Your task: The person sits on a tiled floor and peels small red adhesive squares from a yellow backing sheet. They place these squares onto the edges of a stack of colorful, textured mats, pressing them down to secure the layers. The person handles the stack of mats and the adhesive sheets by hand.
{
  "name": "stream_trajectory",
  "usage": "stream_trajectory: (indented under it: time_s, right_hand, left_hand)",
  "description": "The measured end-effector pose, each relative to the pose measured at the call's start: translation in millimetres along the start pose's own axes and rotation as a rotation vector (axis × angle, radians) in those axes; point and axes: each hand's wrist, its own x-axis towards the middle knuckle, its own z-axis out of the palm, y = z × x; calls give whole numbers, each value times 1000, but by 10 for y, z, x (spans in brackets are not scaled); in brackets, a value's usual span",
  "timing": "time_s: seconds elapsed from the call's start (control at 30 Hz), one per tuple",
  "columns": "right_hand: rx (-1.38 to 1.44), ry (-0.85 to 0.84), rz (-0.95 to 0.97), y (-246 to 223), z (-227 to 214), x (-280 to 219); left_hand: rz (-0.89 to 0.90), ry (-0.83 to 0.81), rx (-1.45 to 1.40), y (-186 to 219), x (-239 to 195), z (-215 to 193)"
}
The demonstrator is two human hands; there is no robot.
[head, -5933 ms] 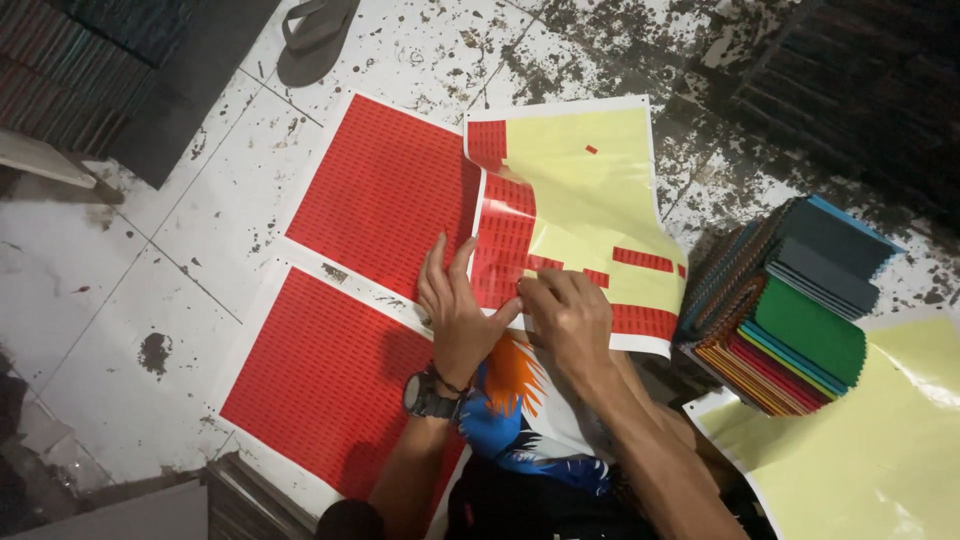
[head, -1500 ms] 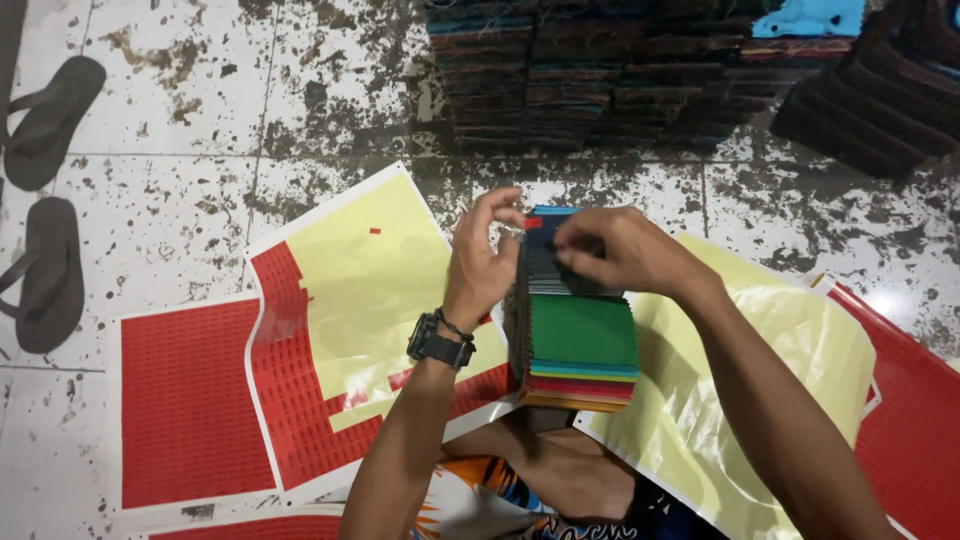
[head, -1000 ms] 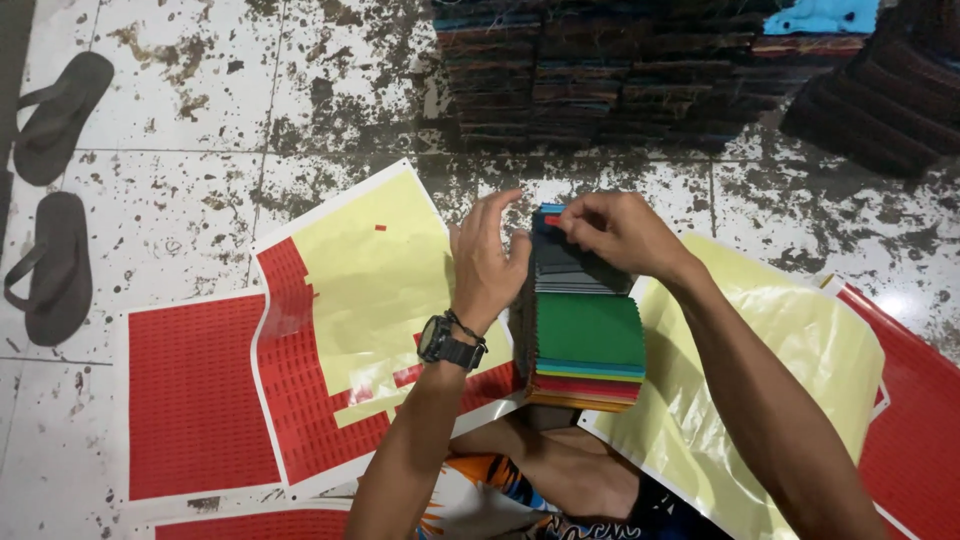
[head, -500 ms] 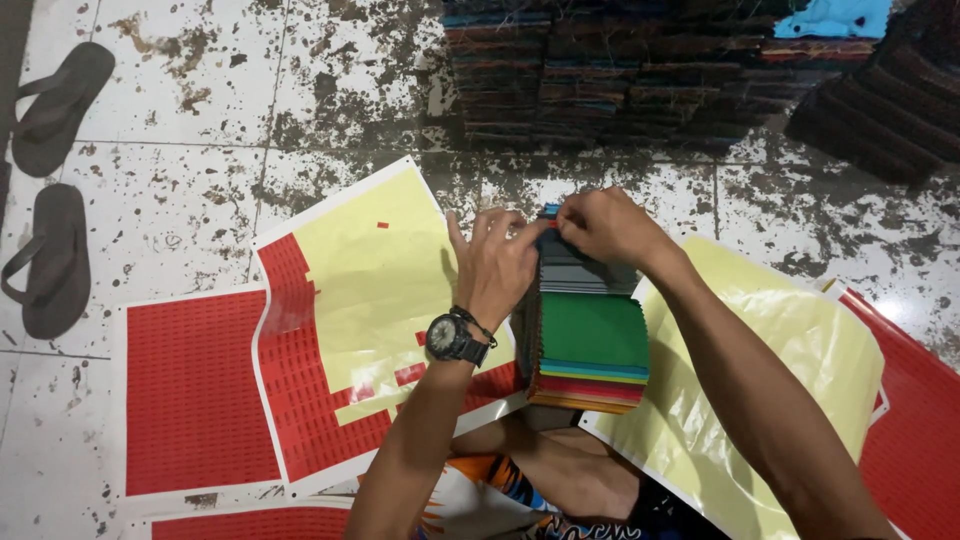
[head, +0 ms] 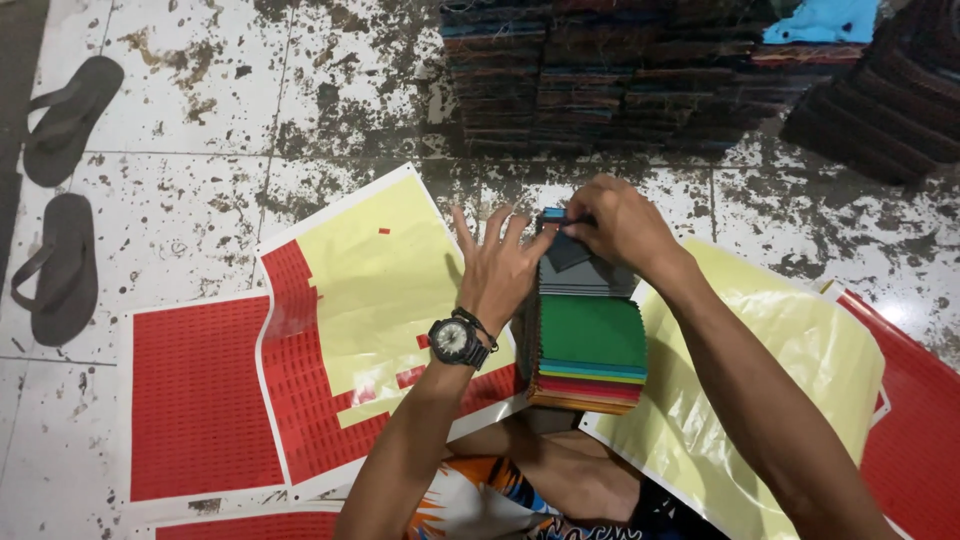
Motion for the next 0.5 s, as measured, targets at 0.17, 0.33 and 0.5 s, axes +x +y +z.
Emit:
stream_trajectory:
  time_s: [0.17,0.33,0.5]
  right_hand:
    - [-114,195,-239,273,251,37]
    - [-225,381,-377,303,315,-37]
    - [-49,258,-390,118,102,-182]
  left_hand:
    - [-65,-24,-68,-29,30,-64]
    - [-303,-21,-481,-31,122,-316]
    - [-482,130,-1009,-85,143,-362]
